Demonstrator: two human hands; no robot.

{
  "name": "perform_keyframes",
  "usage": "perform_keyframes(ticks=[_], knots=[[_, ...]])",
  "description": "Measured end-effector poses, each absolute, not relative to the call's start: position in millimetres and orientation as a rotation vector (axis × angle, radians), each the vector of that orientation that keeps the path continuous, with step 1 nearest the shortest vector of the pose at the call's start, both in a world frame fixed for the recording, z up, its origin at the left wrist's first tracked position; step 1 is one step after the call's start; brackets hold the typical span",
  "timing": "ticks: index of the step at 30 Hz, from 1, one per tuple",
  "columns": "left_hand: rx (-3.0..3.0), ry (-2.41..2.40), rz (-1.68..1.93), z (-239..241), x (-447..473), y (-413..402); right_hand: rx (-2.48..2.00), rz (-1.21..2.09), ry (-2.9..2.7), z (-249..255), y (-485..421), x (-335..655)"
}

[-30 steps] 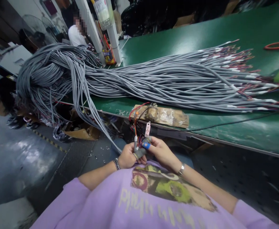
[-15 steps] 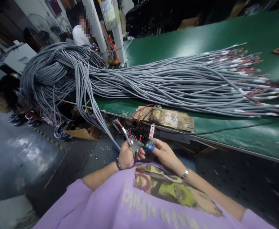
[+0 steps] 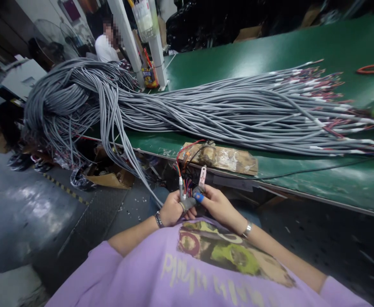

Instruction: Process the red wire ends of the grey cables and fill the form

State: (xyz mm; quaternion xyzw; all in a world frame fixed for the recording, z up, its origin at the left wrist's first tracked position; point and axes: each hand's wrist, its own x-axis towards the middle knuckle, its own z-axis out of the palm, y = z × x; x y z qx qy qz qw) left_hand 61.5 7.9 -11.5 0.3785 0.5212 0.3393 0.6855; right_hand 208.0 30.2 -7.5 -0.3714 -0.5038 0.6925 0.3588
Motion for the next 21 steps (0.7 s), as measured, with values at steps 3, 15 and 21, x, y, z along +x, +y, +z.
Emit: perform_keyframes(ticks=[3, 15, 21], knots=[[0.842, 1.125, 0.705, -12.0, 60.1, 7.4, -0.984, 1.652, -1.381, -9.1, 28.5, 207.9], [0.742, 1.229, 0.938, -26.1, 63.1, 1.6, -1.156, 1.659, -1.248, -17.4, 29.0, 202.0], [0.767, 1.238, 0.899, -19.5, 63.6, 2.4, -1.099, 1.733, -1.172, -9.6, 28.5, 198.7]])
